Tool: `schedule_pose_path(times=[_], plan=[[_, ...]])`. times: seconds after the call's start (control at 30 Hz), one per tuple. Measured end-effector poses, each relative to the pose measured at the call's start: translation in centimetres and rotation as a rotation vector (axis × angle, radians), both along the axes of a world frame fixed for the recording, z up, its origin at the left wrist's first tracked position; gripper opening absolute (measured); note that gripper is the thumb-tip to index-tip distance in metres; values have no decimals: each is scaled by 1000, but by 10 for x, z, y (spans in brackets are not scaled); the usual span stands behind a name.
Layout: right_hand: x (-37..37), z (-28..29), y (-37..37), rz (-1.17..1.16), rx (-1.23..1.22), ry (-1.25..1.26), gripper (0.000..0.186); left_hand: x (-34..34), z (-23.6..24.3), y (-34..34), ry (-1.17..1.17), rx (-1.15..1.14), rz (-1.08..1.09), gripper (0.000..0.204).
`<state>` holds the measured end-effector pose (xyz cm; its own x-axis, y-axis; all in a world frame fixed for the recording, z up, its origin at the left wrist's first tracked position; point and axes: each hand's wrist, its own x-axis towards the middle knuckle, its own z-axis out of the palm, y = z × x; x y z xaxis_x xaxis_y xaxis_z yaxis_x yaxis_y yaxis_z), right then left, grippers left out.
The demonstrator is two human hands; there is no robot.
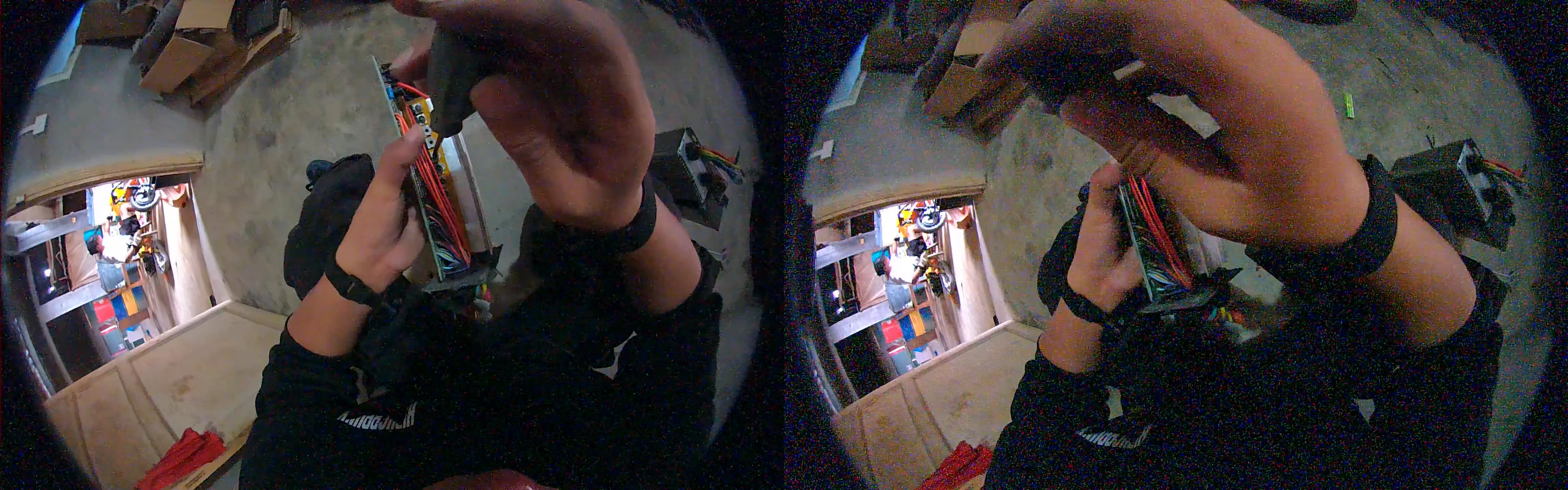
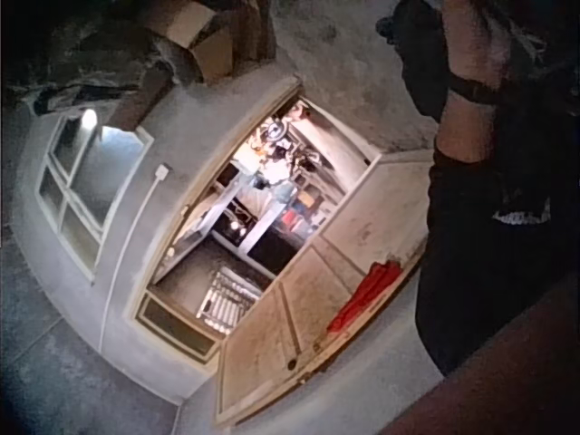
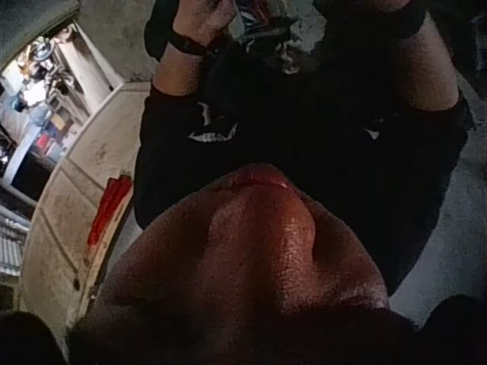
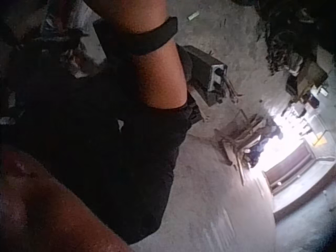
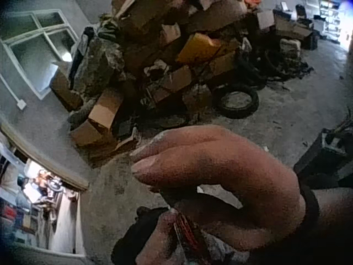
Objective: The recorder uses a screwdriver to tighten components on an electronic controller unit.
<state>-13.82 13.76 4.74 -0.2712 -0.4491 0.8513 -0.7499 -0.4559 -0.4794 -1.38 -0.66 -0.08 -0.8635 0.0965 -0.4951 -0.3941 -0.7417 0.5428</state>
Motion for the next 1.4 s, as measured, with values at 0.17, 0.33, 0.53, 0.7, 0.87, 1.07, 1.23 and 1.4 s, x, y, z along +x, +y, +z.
schedule_pose_path(times=[0.17, 0.33, 0.53, 0.7, 0.87, 1.07, 1.23, 1.4], plan=[[2, -12, -8, -208, -56, -13, 41, -2, -5, 3, -25, 17, 40, 57], [5, 2, 1, -115, -21, 121, 42, -4, -3, 4, -35, 22, 75, 62], [9, 17, 8, -269, 8, 352, 42, -2, 0, 9, -72, 20, 32, 58], [19, 2, -8, -217, -129, 143, 40, -5, 20, 16, -129, -10, 91, 63], [28, -13, -24, -134, -283, -73, 38, -2, 3, 10, -77, -50, 100, 63], [15, -8, -17, -87, -197, -68, 33, -3, 3, 10, -76, -99, 70, 61], [23, 6, -15, -51, -104, -154, 36, 0, -4, 11, -103, -30, 46, 51], [28, 17, -14, -21, -21, -249, 39, 5, -3, 9, -57, 42, -79, 49]])
